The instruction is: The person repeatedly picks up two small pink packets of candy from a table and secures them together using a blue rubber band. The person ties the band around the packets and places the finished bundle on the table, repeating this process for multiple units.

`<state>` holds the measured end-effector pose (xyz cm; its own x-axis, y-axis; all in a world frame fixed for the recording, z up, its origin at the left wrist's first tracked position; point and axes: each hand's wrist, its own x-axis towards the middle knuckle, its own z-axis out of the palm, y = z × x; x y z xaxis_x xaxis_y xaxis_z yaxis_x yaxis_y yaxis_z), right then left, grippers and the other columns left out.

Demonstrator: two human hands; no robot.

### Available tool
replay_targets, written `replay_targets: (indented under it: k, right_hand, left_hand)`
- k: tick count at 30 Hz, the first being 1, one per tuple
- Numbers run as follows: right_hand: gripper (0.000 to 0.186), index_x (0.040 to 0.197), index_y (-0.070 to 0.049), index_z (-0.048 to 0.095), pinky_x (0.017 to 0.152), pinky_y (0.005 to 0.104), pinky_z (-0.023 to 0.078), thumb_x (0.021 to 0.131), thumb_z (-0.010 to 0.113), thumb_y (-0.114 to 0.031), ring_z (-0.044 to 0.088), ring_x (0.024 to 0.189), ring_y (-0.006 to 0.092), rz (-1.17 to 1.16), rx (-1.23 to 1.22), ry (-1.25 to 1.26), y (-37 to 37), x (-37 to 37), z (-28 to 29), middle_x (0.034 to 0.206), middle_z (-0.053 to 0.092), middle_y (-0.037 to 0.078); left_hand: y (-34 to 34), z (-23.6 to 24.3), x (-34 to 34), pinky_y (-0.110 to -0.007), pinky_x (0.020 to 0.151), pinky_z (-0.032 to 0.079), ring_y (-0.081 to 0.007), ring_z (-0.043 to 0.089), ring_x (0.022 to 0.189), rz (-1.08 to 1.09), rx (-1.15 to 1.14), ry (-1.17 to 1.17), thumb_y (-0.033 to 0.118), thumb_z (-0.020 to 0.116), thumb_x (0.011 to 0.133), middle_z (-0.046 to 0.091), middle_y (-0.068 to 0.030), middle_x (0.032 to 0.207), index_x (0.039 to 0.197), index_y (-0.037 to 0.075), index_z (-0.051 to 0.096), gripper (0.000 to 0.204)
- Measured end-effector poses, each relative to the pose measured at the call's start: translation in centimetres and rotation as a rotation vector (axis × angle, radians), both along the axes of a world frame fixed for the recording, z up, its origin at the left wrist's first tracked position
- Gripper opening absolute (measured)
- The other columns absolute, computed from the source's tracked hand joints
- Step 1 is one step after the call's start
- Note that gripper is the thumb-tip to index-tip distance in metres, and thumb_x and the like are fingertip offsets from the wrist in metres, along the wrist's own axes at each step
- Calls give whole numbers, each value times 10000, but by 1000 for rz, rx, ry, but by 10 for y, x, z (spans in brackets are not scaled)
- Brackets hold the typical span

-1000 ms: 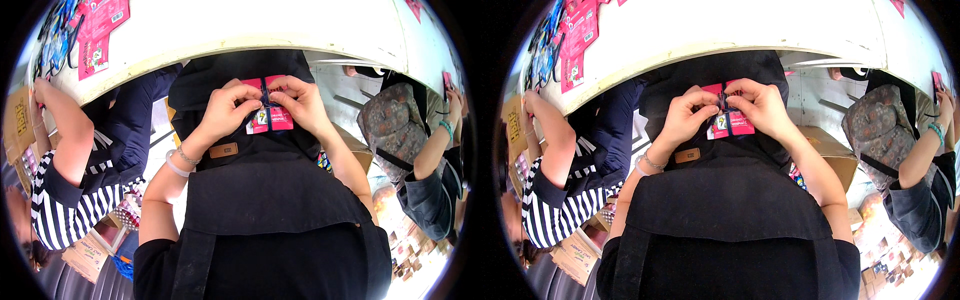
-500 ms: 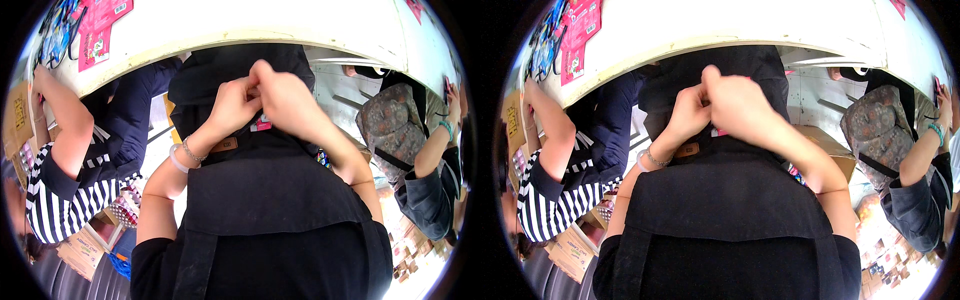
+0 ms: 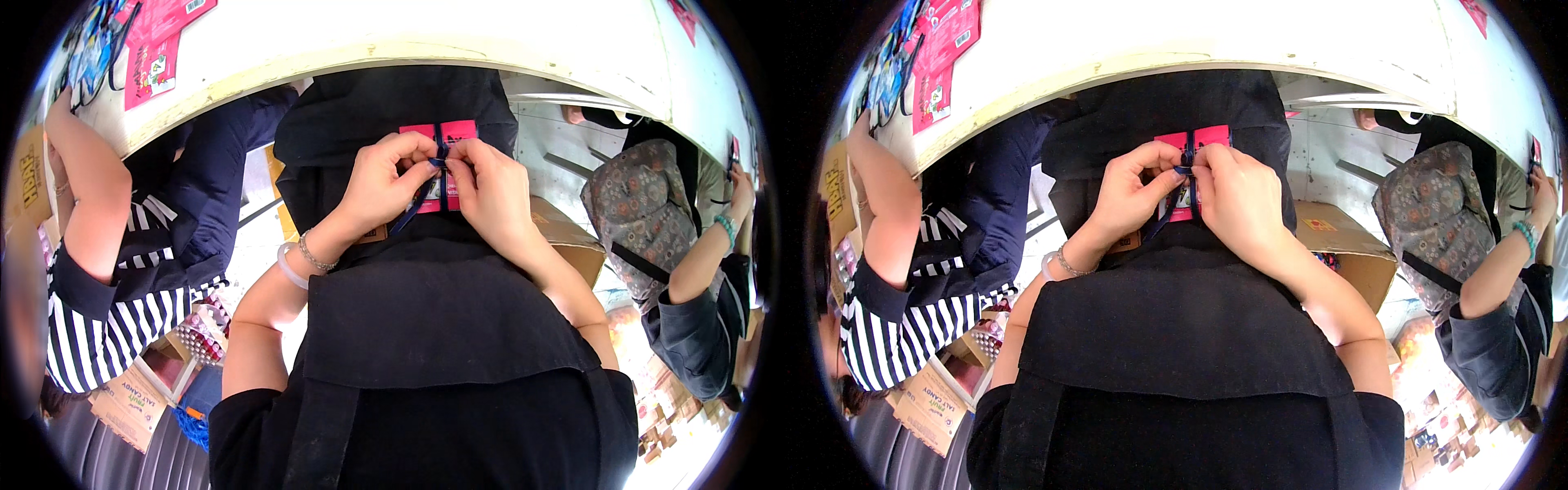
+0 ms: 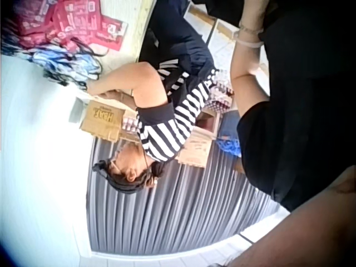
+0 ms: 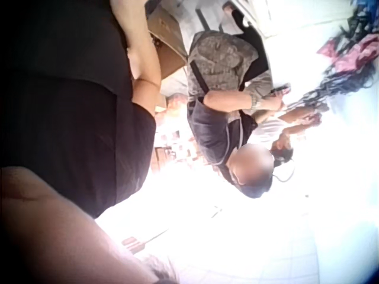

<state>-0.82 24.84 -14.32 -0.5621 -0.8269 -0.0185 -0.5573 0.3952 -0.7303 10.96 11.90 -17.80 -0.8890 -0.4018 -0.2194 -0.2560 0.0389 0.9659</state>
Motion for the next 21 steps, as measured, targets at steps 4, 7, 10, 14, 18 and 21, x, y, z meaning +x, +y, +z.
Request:
replay_targets:
  k: [4,7,10,14,18,21]
  right_hand:
    - [69,811,-42,589,646,398,497,768,643,-45,624,769,315,55,10,-101,-1,-4,2,852,626,101]
    - [82,803,-43,594,658,387,498,746,650,-26,620,784,304,65,-89,-95,0,-3,-6,870,620,83]
    - [108,820,-50,603,659,375,501,730,648,-12,622,776,292,69,-117,-82,0,-1,-10,837,621,72]
    - [133,843,-64,620,659,364,503,722,637,-13,625,777,269,-21,-99,-196,-2,0,-10,803,620,66]
    - [157,874,-82,634,652,367,502,725,637,-34,623,760,261,51,-116,-134,0,-5,-13,788,618,68]
    - [166,887,-88,630,644,366,499,726,639,-46,618,753,263,43,-169,-97,3,-3,-19,787,615,67]
  left_hand:
    - [-1,2,2,-210,686,443,-47,544,750,-8,25,12,-29,589,857,618,-12,830,977,-6,586,122]
    - [-1,5,1,-215,689,445,-46,540,759,-19,11,-5,-27,592,859,607,-11,824,968,-3,570,114]
    - [2,9,1,-209,681,445,-46,541,741,26,42,32,-25,601,856,616,-13,821,964,1,560,118]
    - [1,14,-1,-202,674,449,-46,551,733,13,34,-2,-14,616,854,629,-20,807,961,-8,571,117]
    - [-2,10,6,-199,669,452,-42,557,725,-50,-62,-41,1,630,853,639,-14,795,950,-11,586,107]
    - [4,9,7,-196,655,450,-33,554,713,14,-59,16,16,639,853,650,-4,787,946,-9,597,105]
